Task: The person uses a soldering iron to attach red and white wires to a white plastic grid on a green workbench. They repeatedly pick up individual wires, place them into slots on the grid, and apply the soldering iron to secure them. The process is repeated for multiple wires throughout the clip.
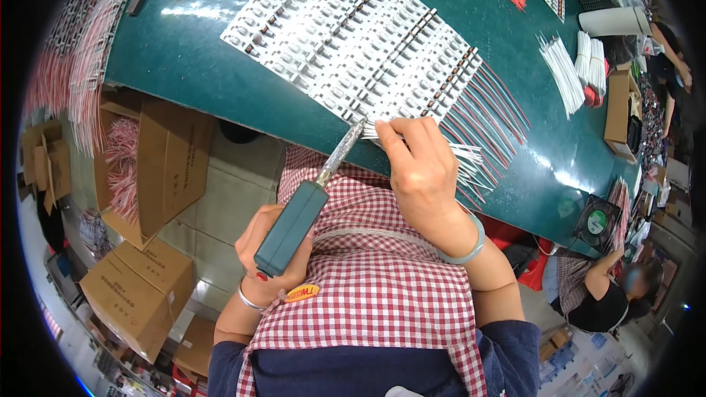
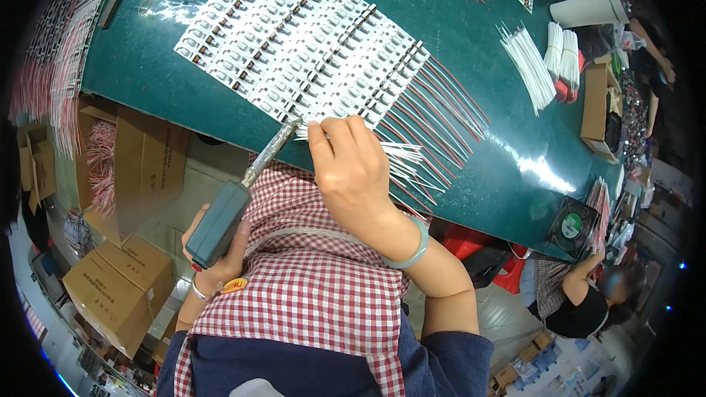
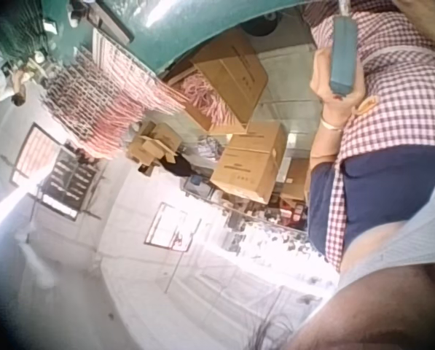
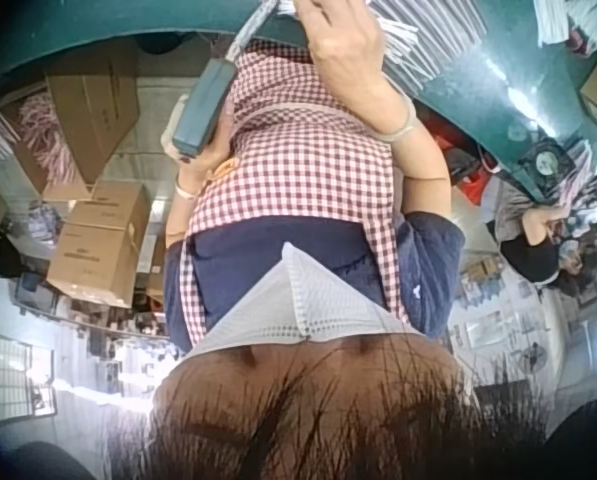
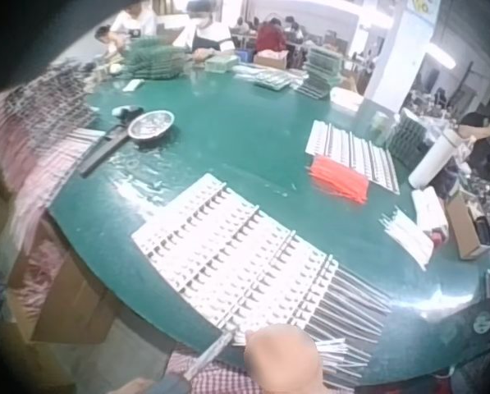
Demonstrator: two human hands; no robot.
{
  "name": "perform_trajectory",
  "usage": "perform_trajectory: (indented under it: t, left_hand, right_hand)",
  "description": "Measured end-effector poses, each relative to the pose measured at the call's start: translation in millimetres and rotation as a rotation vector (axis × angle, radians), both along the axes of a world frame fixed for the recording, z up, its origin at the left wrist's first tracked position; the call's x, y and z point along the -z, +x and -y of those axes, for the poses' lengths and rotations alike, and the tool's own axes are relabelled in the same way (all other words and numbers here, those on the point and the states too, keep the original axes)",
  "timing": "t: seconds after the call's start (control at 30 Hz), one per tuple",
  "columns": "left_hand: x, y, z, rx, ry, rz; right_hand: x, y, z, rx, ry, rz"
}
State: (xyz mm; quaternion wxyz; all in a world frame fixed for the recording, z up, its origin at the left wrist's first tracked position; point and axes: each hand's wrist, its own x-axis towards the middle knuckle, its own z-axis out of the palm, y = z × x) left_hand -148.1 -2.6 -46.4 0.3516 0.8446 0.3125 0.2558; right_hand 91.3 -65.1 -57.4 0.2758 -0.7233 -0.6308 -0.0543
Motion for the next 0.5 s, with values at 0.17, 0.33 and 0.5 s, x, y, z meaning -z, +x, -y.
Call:
perform_trajectory:
  t: [0.17, 0.33, 0.5]
  left_hand:
    - [-10, 9, 2, -0.067, -0.057, 0.009]
    - [-5, 2, 4, -0.068, -0.042, 0.037]
    - [-2, -3, 5, -0.076, -0.097, 0.029]
  right_hand:
    - [0, -1, -1, -0.017, -0.013, 0.015]
    - [0, 0, -1, -0.013, -0.018, 0.012]
    - [-3, -1, -1, 0.002, 0.004, -0.019]
